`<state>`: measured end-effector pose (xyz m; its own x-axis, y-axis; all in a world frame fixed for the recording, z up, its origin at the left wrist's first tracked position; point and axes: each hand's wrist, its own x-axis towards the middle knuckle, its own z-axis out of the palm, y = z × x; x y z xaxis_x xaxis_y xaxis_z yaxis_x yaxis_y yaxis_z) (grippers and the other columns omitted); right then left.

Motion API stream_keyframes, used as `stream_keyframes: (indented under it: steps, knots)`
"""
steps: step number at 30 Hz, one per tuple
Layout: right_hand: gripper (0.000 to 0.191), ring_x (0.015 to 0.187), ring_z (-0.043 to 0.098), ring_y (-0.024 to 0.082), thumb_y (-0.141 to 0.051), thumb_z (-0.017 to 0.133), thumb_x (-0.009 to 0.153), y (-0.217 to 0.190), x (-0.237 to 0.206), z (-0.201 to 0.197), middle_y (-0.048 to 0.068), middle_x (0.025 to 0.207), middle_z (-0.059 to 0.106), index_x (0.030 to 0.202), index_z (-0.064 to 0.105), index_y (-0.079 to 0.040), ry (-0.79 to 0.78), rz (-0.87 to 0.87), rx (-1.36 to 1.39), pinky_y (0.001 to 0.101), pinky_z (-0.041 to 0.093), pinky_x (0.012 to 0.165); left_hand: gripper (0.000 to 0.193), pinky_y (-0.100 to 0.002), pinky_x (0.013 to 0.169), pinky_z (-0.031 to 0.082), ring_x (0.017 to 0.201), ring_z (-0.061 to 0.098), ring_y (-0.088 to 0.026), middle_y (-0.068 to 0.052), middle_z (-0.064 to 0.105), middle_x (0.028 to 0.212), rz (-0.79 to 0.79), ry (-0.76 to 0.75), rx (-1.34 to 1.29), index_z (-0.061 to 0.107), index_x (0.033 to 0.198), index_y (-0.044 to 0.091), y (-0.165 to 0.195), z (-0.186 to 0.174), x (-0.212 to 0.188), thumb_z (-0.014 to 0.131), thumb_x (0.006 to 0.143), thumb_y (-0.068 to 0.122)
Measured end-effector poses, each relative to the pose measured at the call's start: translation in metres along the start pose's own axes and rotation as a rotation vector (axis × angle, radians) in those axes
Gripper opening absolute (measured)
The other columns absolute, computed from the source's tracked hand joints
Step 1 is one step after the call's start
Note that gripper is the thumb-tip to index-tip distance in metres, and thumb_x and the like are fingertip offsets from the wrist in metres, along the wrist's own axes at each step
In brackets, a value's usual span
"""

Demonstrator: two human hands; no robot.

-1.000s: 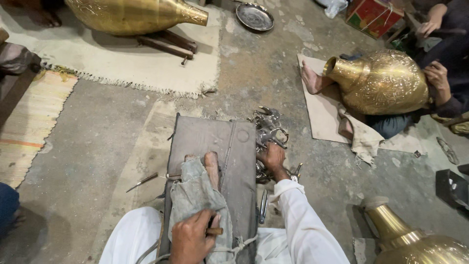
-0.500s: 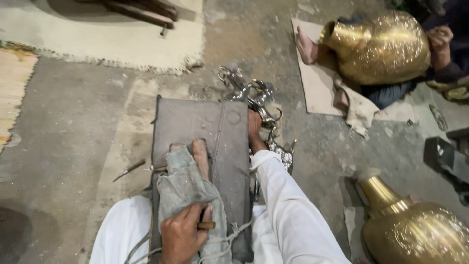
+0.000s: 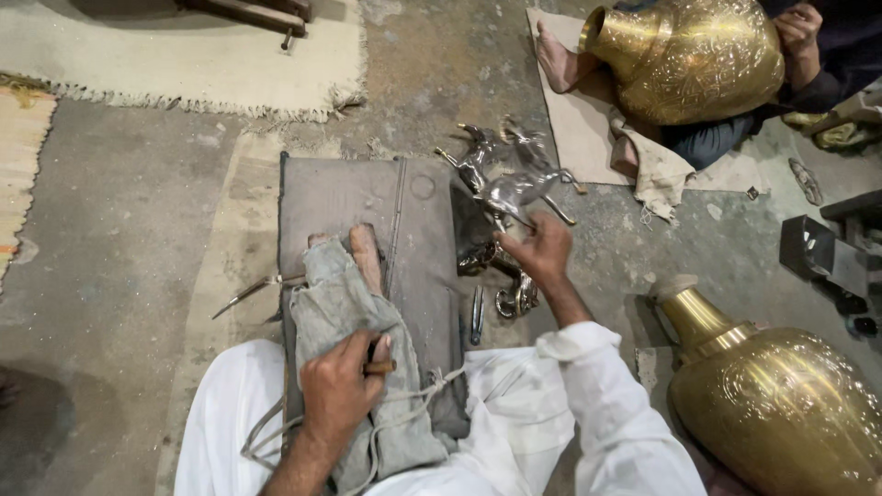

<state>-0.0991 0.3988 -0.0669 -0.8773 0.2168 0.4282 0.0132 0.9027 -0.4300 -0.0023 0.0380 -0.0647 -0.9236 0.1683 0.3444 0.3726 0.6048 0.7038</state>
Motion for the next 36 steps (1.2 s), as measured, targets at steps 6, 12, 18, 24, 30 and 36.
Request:
stream_keyframes:
  steps: [6, 12, 18, 24, 30, 36]
  knots:
    - [0.033, 0.059, 0.047, 0.008, -0.025, 0.095, 0.075, -0.017, -0.070, -0.055, -0.005, 0.070, 0.056, 0.082, 0.068, -0.006, 0.061, 0.072, 0.257, 0.0263, 0.033, 0.049, 0.020, -0.045, 0.052, 0.053, 0.060, 0.070, -0.033, -0.011, 0.073, 0.076, 0.051, 0.042, -0.020, 0.068, 0.092, 0.009, 0.006, -0.003, 0.000, 0.068, 0.097, 0.029]
    - [0.031, 0.059, 0.039, 0.004, -0.016, 0.094, 0.067, -0.099, -0.136, -0.062, -0.008, 0.069, 0.047, 0.085, 0.069, -0.009, -0.034, 0.143, 0.551, 0.0218, 0.027, 0.049, 0.023, -0.039, 0.059, 0.052, 0.068, 0.070, -0.027, -0.012, 0.071, 0.081, -0.020, 0.199, -0.185, 0.070, 0.106, 0.008, 0.007, -0.014, -0.012, 0.057, 0.108, 0.027]
    - [0.047, 0.054, 0.043, 0.006, -0.023, 0.095, 0.071, -0.179, -0.177, -0.029, -0.005, 0.063, 0.049, 0.063, 0.051, -0.011, -0.214, -0.039, 0.764, 0.0265, 0.031, 0.045, 0.027, -0.031, 0.063, 0.048, 0.072, 0.065, -0.013, -0.008, 0.067, 0.080, -0.369, 0.416, -0.475, 0.066, 0.112, 0.005, -0.013, -0.038, -0.018, 0.054, 0.108, 0.028]
    - [0.053, 0.051, 0.053, 0.025, -0.040, 0.093, 0.067, -0.211, -0.190, -0.029, 0.006, 0.057, 0.053, 0.061, 0.052, -0.008, -0.315, -0.210, 0.362, 0.0418, 0.041, 0.049, 0.030, -0.033, 0.078, 0.052, 0.090, 0.071, -0.019, -0.011, 0.071, 0.103, -0.330, 0.297, -0.295, 0.067, 0.113, 0.004, -0.045, -0.071, -0.033, 0.053, 0.107, 0.030]
    - [0.039, 0.065, 0.060, 0.030, -0.041, 0.081, 0.083, -0.202, -0.176, -0.050, 0.009, 0.070, 0.060, 0.078, 0.067, -0.006, -0.452, -0.360, 0.240, 0.0453, 0.045, 0.061, 0.031, -0.036, 0.081, 0.054, 0.089, 0.073, -0.024, -0.011, 0.074, 0.097, -0.474, 0.122, -0.294, 0.071, 0.112, 0.006, -0.057, -0.080, -0.052, 0.055, 0.106, 0.031]
    - [0.050, 0.086, 0.064, 0.027, -0.049, 0.052, 0.105, -0.154, -0.122, -0.034, 0.011, 0.094, 0.063, 0.105, 0.069, -0.002, -0.153, -0.156, 0.250, 0.0423, 0.048, 0.073, 0.039, -0.038, 0.086, 0.055, 0.099, 0.075, -0.030, -0.014, 0.075, 0.105, -0.451, 0.068, -0.272, 0.069, 0.122, 0.007, -0.047, -0.072, -0.016, 0.058, 0.098, 0.036]
